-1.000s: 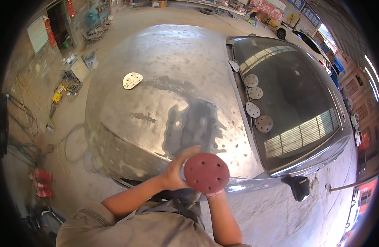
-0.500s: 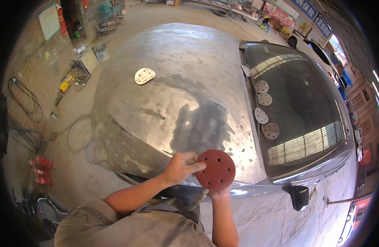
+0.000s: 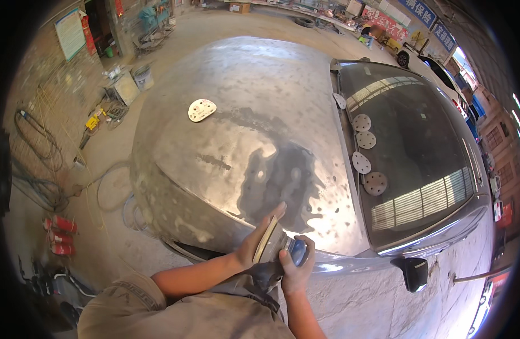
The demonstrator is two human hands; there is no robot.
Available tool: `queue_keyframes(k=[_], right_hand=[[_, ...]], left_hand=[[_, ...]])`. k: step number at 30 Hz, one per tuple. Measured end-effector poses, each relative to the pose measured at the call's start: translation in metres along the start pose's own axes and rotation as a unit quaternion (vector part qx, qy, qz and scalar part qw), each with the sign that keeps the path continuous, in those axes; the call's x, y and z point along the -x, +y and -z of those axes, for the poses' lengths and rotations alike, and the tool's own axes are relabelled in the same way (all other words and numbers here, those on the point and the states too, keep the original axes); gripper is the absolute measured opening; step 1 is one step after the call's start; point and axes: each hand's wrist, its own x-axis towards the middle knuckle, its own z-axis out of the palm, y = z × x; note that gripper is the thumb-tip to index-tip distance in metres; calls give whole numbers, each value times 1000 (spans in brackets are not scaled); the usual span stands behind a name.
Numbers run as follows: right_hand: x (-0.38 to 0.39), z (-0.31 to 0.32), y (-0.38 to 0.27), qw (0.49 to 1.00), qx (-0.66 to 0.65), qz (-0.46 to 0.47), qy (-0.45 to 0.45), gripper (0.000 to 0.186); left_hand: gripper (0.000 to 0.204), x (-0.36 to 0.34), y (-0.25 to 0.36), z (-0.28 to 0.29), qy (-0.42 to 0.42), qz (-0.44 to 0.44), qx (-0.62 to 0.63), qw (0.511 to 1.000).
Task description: The person sands a car hood using a pneumatic orbital sander and sanding discs, repeatedly wiping the surface with a cloth to remove dust. The person switches between different sanding discs during the process.
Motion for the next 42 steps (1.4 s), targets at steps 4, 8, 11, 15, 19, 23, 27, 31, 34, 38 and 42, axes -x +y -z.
queue_keyframes(k=[4,8,11,15,19,23,27,31,34,38,42], right_hand=[[8,-7,-1,999,22,18,29,70],[-17,5,19,969,169,158,86,58],[-53,-10,-11,938,293,158,92,47],[-103,-34,-3,853,508,115,-26,51],[-126,-58,20,804,582,87,-86,51],[-143,-56,33,777,612,102,-107,40],[-183,-74,31,762,618,147,-126,35],[-240,-105,37,759,617,180,-107,29],[-305,-109,40,746,631,200,-66,29],[-349,-119,32,738,650,176,-32,31],[-290,-114,60,722,644,244,-73,34]], left_hand=[[70,4,3,11,9,90,82,993],[72,-10,-7,52,107,41,61,991],[70,-10,5,104,182,-57,-64,980],[62,-9,33,116,191,-118,-225,948],[49,-17,36,122,197,-167,-282,924],[48,-10,61,173,266,-213,-505,793],[55,-3,74,264,330,-185,-682,626],[57,-9,81,262,320,-132,-778,524],[55,-14,81,263,315,-139,-764,546],[55,-15,86,261,316,-136,-754,559],[55,-9,90,262,318,-114,-750,569]])
